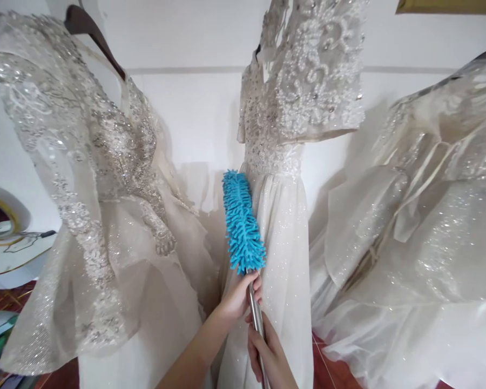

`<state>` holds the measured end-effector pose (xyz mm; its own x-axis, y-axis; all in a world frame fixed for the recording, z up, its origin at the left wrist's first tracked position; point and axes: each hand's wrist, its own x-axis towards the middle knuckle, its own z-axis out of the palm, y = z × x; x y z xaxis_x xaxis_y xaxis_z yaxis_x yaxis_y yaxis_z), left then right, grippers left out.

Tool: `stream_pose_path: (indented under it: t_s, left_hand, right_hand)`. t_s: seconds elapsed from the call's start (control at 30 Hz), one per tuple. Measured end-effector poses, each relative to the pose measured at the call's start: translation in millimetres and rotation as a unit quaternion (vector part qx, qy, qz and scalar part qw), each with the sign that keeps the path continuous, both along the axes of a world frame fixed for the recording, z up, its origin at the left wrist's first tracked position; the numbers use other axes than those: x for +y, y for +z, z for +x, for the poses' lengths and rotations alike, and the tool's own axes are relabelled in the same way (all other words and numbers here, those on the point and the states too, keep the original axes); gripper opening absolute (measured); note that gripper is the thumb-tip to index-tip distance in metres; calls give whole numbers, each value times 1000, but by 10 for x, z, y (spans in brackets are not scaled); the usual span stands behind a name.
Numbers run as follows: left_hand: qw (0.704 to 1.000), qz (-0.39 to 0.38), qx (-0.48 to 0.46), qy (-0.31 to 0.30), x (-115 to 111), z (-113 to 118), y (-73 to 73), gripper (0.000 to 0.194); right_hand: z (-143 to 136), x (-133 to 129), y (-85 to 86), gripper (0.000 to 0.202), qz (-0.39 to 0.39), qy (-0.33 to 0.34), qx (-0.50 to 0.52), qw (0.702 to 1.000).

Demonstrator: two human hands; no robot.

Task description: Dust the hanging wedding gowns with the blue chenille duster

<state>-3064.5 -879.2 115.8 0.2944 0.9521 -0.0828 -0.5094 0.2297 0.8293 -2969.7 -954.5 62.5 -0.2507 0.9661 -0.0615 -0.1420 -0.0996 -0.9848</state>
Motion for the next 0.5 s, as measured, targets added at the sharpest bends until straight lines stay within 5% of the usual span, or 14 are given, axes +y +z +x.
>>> stream_pose_path:
  t_s: [0.23,0.5]
  left_hand:
    - [994,-106,15,0,13,-28,-627,44]
    - [969,-226,-38,96,-251,-162,-1401,35]
  right_hand:
    - [-13,-29,-541,56,-70,17,7,997]
    - [-210,-174,-1310,53,-162,-9,-5,987]
